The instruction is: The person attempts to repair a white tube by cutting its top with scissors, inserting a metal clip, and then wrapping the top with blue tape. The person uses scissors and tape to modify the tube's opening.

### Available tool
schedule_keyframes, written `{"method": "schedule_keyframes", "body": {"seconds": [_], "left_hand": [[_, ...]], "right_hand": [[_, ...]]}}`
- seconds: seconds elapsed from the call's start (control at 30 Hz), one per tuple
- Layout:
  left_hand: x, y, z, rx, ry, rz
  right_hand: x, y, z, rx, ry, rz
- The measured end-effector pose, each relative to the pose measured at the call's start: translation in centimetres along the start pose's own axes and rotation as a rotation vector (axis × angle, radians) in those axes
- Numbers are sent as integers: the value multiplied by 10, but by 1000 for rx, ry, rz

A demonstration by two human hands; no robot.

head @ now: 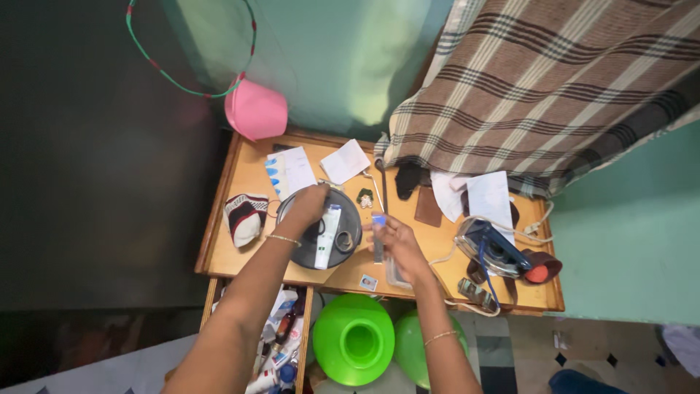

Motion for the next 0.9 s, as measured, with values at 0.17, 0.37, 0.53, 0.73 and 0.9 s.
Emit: {"method": "schedule_keyframes", "body": {"seconds": [0.17,0.37,0.53,0.73,0.9], "left_hand": [[-27,25,7,-220,-95,-9],[-20,41,5,-233,-105,-130],[-2,10,-12,-258,-198,-33],[-41,21,-33,-395,-285,475],[-128,75,18,-197,-143,1309]], "right_hand": [[20,53,-3,347,-118,16],[102,70,19,393,3,180],[119,72,24,419,94,-108],[106,31,25,234,59,-272],[80,-38,56,-7,-49,-125]]}}
Point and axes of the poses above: each hand's wrist, its own z-axis away from the middle knuckle, its own x-axis out of the palm, y = z × x, the point moved 3 cm from there along -z, towards the middle knuckle, and after that the axes turned 15 degrees about z, right-handed, at the moved point
